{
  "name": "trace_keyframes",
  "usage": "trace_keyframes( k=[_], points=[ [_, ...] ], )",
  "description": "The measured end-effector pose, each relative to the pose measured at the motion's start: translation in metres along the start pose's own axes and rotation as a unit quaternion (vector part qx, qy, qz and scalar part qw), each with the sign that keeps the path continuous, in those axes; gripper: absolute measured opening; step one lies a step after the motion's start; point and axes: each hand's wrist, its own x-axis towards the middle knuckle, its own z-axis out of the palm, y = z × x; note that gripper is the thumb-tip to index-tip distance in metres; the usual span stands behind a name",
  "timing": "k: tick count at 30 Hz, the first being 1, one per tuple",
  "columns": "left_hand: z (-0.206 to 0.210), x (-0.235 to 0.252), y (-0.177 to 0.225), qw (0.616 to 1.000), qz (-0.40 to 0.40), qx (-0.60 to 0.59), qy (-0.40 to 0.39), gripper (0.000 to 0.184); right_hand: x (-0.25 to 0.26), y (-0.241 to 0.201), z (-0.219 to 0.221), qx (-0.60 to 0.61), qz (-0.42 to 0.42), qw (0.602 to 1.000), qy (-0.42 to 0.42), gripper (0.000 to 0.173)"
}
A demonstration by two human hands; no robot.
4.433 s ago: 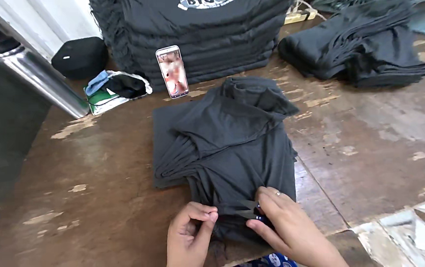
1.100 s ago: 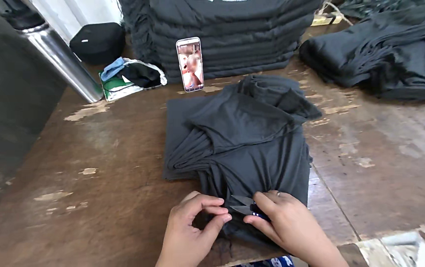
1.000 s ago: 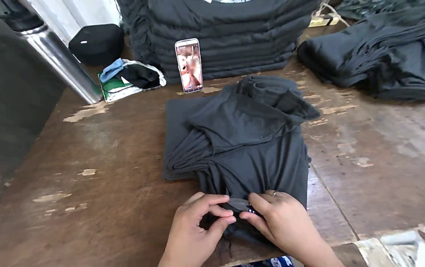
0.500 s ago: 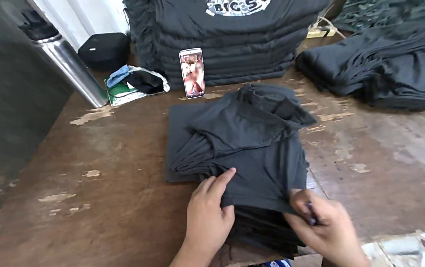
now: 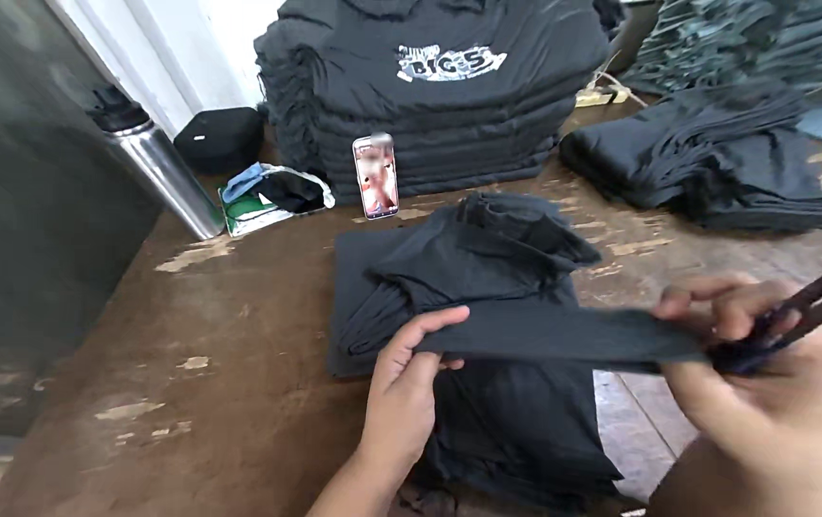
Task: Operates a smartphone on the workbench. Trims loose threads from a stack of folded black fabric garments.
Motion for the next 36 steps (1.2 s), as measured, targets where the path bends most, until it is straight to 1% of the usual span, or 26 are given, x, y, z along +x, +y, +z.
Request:
trace_keyframes(
  k=[2, 4, 5, 6, 7, 8, 9, 10, 11, 12, 13, 14, 15, 16, 17, 18, 19, 20, 22, 26, 29, 32, 34, 36],
  points=[
    [0.002, 0.017, 0.008, 0.996, -0.054, -0.055, 0.035, 0.043, 0.033, -0.002, 0.025, 0.022, -0.035, 0.999, 0.017, 0.02],
    [-0.006, 0.04, 0.009, 0.99, -0.093, -0.084, 0.067, 0.047, 0.065, 0.015, 0.065, -0.013, -0.058, 0.998, 0.007, 0.018],
    [-0.014, 0.053, 0.005, 0.985, -0.112, -0.098, 0.092, 0.049, 0.078, 0.031, 0.085, -0.042, -0.052, 0.997, -0.027, 0.024],
    [-0.022, 0.065, 0.0, 0.978, -0.13, -0.112, 0.12, 0.052, 0.09, 0.05, 0.105, -0.077, -0.03, 0.993, -0.089, 0.032],
    [-0.03, 0.075, -0.006, 0.97, -0.141, -0.127, 0.151, 0.055, 0.101, 0.071, 0.123, -0.113, 0.004, 0.977, -0.179, 0.029],
    [-0.038, 0.082, -0.012, 0.965, -0.143, -0.132, 0.175, 0.056, 0.11, 0.091, 0.139, -0.157, 0.046, 0.945, -0.284, 0.025],
    [-0.044, 0.084, -0.019, 0.968, -0.137, -0.114, 0.176, 0.056, 0.12, 0.108, 0.153, -0.204, 0.085, 0.897, -0.383, 0.028],
    [-0.048, 0.081, -0.026, 0.979, -0.114, -0.067, 0.154, 0.056, 0.131, 0.117, 0.167, -0.255, 0.104, 0.85, -0.449, 0.034],
    [-0.051, 0.073, -0.035, 0.991, -0.069, 0.01, 0.113, 0.058, 0.142, 0.118, 0.179, -0.3, 0.112, 0.817, -0.48, 0.036],
    [-0.055, 0.064, -0.047, 0.992, 0.001, 0.107, 0.066, 0.06, 0.154, 0.115, 0.19, -0.337, 0.123, 0.795, -0.489, 0.036],
    [-0.057, 0.055, -0.059, 0.971, 0.098, 0.217, 0.017, 0.059, 0.165, 0.115, 0.201, -0.36, 0.135, 0.784, -0.488, 0.037],
    [-0.059, 0.048, -0.072, 0.922, 0.207, 0.326, -0.029, 0.053, 0.175, 0.118, 0.211, -0.371, 0.143, 0.781, -0.482, 0.035],
    [-0.061, 0.042, -0.082, 0.85, 0.307, 0.423, -0.063, 0.043, 0.184, 0.124, 0.221, -0.375, 0.146, 0.783, -0.475, 0.033],
    [-0.062, 0.039, -0.09, 0.774, 0.383, 0.495, -0.094, 0.036, 0.19, 0.132, 0.231, -0.378, 0.145, 0.79, -0.461, 0.034],
    [-0.063, 0.038, -0.093, 0.719, 0.427, 0.534, -0.125, 0.034, 0.194, 0.143, 0.241, -0.383, 0.142, 0.799, -0.441, 0.045],
    [-0.064, 0.04, -0.095, 0.696, 0.445, 0.544, -0.145, 0.034, 0.195, 0.154, 0.25, -0.386, 0.142, 0.81, -0.418, 0.059],
    [-0.066, 0.042, -0.094, 0.698, 0.447, 0.538, -0.151, 0.034, 0.195, 0.164, 0.258, -0.388, 0.146, 0.819, -0.397, 0.071],
    [-0.067, 0.044, -0.094, 0.712, 0.442, 0.526, -0.147, 0.035, 0.192, 0.172, 0.264, -0.388, 0.154, 0.825, -0.382, 0.081],
    [-0.067, 0.045, -0.093, 0.726, 0.431, 0.517, -0.136, 0.036, 0.186, 0.184, 0.274, -0.383, 0.164, 0.828, -0.376, 0.088],
    [-0.062, 0.043, -0.095, 0.722, 0.425, 0.532, -0.122, 0.037, 0.182, 0.188, 0.275, -0.374, 0.144, 0.827, -0.393, 0.083],
    [-0.062, 0.042, -0.094, 0.718, 0.425, 0.537, -0.122, 0.034, 0.183, 0.189, 0.275, -0.375, 0.135, 0.823, -0.405, 0.084],
    [-0.062, 0.041, -0.094, 0.718, 0.423, 0.539, -0.126, 0.032, 0.181, 0.19, 0.273, -0.359, 0.117, 0.838, -0.393, 0.084],
    [-0.061, 0.041, -0.094, 0.717, 0.424, 0.539, -0.127, 0.032, 0.18, 0.189, 0.272, -0.35, 0.117, 0.843, -0.39, 0.083],
    [-0.062, 0.041, -0.093, 0.717, 0.423, 0.539, -0.131, 0.032, 0.179, 0.185, 0.27, -0.339, 0.131, 0.839, -0.405, 0.082]
  ],
)
